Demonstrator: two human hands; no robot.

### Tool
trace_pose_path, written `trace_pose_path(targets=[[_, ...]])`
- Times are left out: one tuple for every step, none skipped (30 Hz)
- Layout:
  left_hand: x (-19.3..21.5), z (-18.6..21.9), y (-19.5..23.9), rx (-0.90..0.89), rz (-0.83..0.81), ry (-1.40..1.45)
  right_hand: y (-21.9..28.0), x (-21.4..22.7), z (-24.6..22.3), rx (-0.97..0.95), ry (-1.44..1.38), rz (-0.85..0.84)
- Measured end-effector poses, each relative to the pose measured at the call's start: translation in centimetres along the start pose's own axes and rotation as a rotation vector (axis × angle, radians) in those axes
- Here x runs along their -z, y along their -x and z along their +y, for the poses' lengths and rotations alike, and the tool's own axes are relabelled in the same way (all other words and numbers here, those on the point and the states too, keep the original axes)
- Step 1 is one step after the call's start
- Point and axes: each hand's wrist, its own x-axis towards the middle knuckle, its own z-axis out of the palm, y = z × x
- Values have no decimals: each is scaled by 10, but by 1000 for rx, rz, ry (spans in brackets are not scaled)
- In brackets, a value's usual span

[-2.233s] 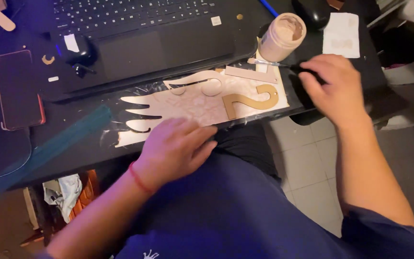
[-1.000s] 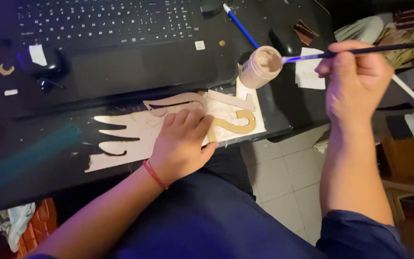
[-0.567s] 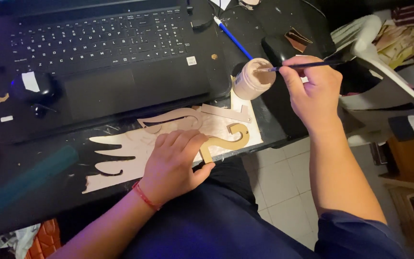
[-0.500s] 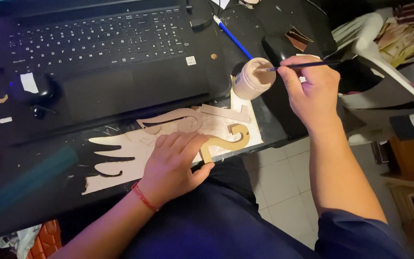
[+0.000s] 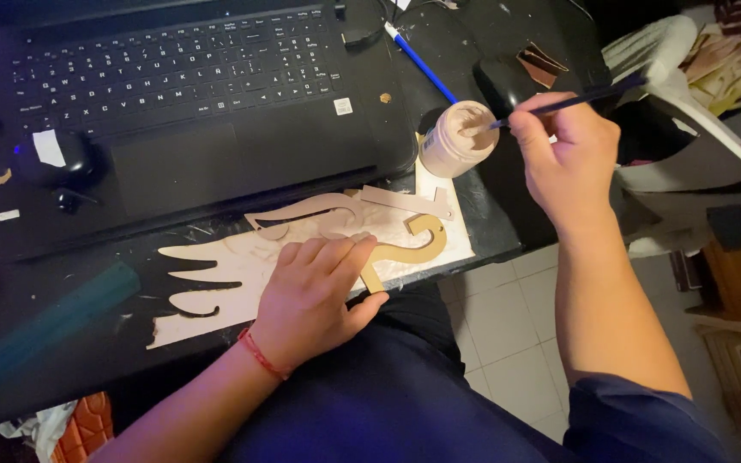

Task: Applying a liquid coating to a laser-cut wooden number using a paintbrush at a workstation.

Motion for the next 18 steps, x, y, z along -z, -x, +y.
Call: trace_pose_path(targets=[[0, 0, 1, 3, -63, -47, -1, 0, -5, -110, -13, 54], [1, 0, 2, 6, -127, -93, -1, 0, -11, -219, -27, 107], [2, 0, 2, 6, -125, -93, 0, 1, -9, -218, -26, 107], [3, 1, 1, 26, -152, -72, 1, 2, -6, -220, -189, 217], [4, 1, 0, 43, -177, -51, 2, 3, -3, -219, -352, 328], [4, 1, -1, 41, -173, -51, 2, 5, -8, -215, -351, 329], [5, 1, -1, 52, -177, -22, 2, 7, -12, -343, -412, 398], [6, 1, -1, 62, -181, 8, 3, 9, -16, -470, -473, 468], [6, 1, -2, 62, -181, 8, 7, 11, -19, -470, -473, 469], [7, 2, -2, 72, -171, 57, 11, 13, -21, -502, -582, 516], [8, 2, -1, 83, -165, 107, 17, 14, -23, -537, -692, 563], [8, 2, -4, 83, -169, 107, 21, 18, -31, -540, -692, 564], [8, 2, -4, 64, -131, 122, 28, 21, -39, -488, -740, 541], [9, 2, -3, 45, -93, 138, 35, 24, -47, -436, -788, 520], [6, 1, -1, 59, -106, 132, 44, 26, -49, -450, -799, 512], [3, -1, 0, 46, -98, 114, 53, 29, -51, -395, -795, 508], [1, -3, 4, 35, -95, 94, 64, 30, -54, -345, -795, 506], [6, -3, 1, 50, -113, 87, 75, 30, -58, -365, -809, 499]])
